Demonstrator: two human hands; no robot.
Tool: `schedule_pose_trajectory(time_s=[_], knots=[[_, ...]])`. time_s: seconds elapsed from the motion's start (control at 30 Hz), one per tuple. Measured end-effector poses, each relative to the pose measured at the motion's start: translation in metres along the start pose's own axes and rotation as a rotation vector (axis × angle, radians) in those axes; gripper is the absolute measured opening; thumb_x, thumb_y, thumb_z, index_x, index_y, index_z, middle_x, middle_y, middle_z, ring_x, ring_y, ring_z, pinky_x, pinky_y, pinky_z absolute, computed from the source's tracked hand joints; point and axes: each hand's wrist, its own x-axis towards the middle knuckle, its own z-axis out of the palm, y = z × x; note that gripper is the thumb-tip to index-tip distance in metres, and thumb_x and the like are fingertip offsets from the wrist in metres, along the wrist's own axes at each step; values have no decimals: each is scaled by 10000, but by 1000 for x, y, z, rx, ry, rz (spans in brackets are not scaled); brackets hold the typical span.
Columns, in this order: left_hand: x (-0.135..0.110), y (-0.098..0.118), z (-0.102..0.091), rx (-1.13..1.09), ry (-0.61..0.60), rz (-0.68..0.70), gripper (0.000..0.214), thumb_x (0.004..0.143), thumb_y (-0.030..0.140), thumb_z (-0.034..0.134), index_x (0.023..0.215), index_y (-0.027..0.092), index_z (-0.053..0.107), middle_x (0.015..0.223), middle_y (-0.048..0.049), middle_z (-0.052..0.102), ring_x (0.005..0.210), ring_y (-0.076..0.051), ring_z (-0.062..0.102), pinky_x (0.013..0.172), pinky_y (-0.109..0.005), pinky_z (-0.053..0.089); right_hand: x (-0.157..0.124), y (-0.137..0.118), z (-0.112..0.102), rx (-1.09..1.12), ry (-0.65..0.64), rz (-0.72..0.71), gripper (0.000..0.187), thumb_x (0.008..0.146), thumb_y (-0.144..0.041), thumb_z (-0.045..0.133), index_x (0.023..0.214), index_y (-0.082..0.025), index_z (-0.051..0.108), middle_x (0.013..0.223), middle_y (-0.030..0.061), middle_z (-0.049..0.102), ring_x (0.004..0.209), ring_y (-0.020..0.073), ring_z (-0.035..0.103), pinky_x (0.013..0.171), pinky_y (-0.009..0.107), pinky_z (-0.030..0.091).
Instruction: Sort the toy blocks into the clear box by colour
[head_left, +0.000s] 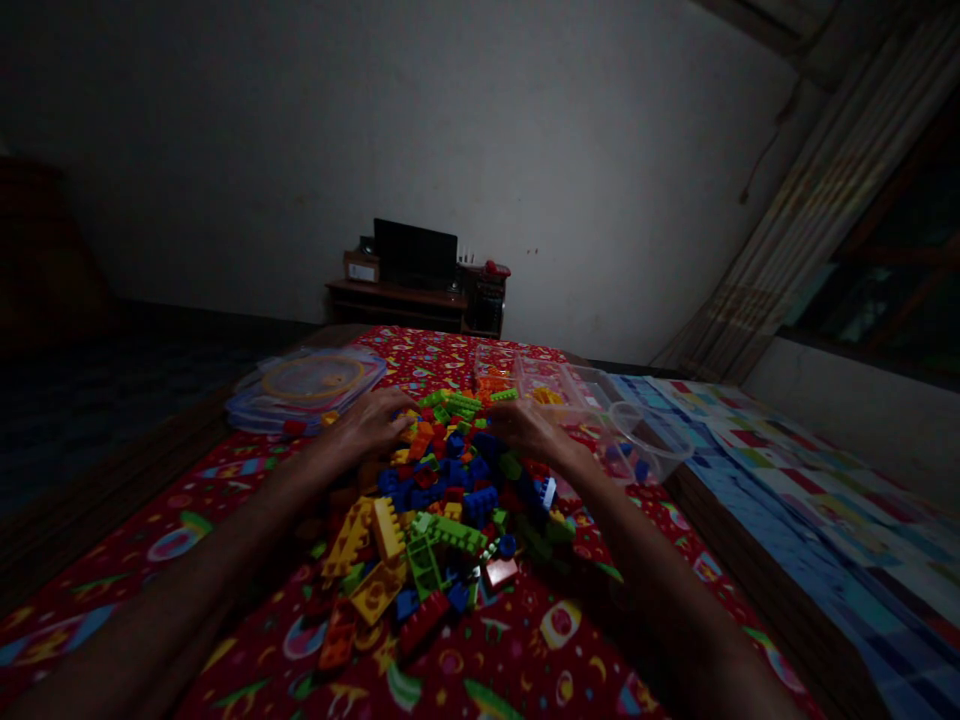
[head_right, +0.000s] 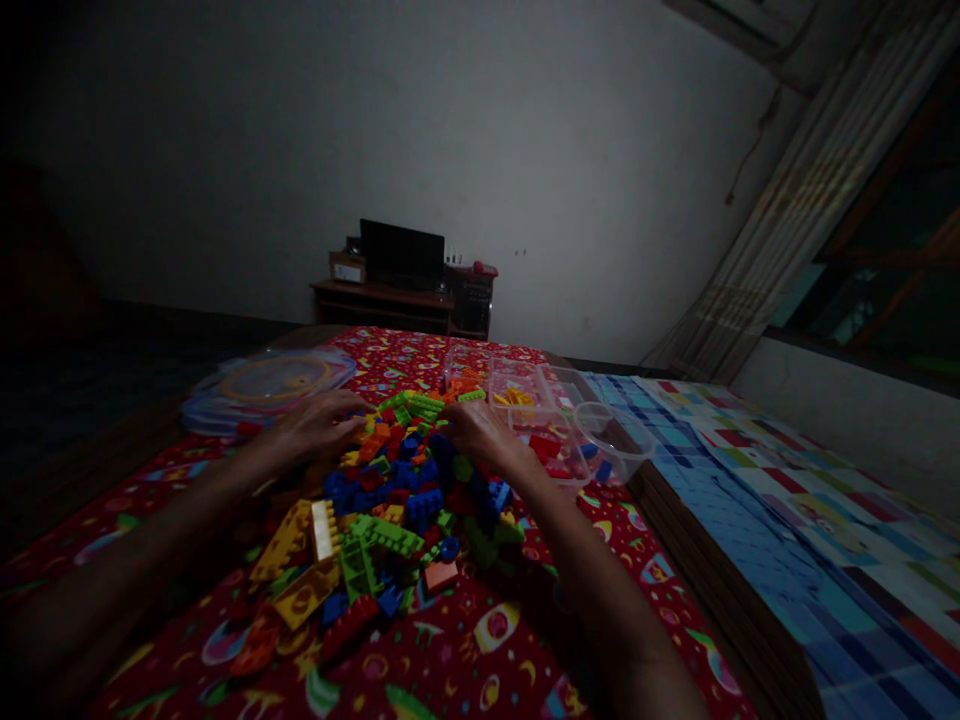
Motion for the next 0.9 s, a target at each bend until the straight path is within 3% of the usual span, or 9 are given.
schedule_pose_trajectory(time_s=[0.1,0.2,0.37,0.47,0.63,0.9], knots=[[1,3,4,-34,-6,123,287,781,295,505,935,190,723,1051,-89,710,1015,-250,623,949,-375,454,0,-17,11,-115,-86,10,267,831,-258,615,1078,-176,675,988,96,691,920,191,615,758,248,422],[-3,8,13,-86,-67,201,297,808,320,522,1018,211,701,1061,-70,703,1021,-224,616,941,-353,463,0,-22,13,-120,-105,12,330,831,-158,554,1147,-173,649,1050,108,683,976,203,610,794,255,423],[-9,27,34,-130,-117,296,383,827,251,544,1198,192,618,1143,-101,667,1069,-227,596,944,-356,464,-5,-12,3,-14,28,48,434,804,-136,546,1232,-176,605,1095,92,681,990,211,610,848,288,439],[-9,35,41,-104,-141,317,299,846,180,497,1091,184,670,1052,-98,694,1001,-211,618,910,-336,477,-8,-3,-1,72,115,68,395,821,-151,534,1205,-170,622,1114,87,678,993,202,614,878,311,451],[-9,36,29,-90,-136,187,273,792,211,552,1025,197,693,1012,-79,689,949,-211,632,866,-318,494,-6,3,-7,225,212,105,388,803,-117,532,1164,-190,652,1132,58,686,1017,193,629,898,319,466],[-8,39,12,-132,-227,-68,387,715,303,523,1043,214,706,1046,-64,727,951,-243,665,802,-304,516,-3,-2,-8,278,229,143,401,728,-130,606,1117,-189,681,969,42,715,864,175,640,768,274,488]])
